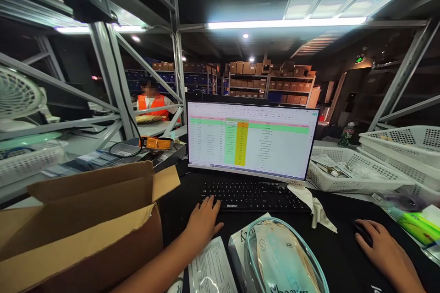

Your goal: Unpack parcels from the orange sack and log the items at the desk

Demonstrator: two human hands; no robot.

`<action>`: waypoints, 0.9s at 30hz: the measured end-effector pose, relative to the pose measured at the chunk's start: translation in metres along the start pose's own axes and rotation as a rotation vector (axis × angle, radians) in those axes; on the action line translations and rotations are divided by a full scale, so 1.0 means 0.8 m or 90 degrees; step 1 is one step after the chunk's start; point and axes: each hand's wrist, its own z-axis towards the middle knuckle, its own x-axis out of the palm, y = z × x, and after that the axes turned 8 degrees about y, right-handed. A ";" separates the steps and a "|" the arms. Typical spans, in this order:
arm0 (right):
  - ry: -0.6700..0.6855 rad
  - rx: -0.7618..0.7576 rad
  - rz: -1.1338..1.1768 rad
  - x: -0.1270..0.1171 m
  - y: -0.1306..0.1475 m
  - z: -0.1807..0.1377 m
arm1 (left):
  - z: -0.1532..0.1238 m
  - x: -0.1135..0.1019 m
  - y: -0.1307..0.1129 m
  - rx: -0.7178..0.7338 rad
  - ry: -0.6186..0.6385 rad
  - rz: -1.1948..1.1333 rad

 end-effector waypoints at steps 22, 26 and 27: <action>-0.023 0.010 -0.093 0.009 -0.021 -0.002 | -0.001 -0.001 0.001 0.004 -0.011 0.023; -0.021 0.007 -0.096 0.009 -0.024 -0.001 | -0.003 -0.004 0.000 0.002 -0.013 0.024; -0.020 0.007 -0.098 0.009 -0.024 -0.001 | -0.003 -0.004 -0.001 0.002 -0.014 0.026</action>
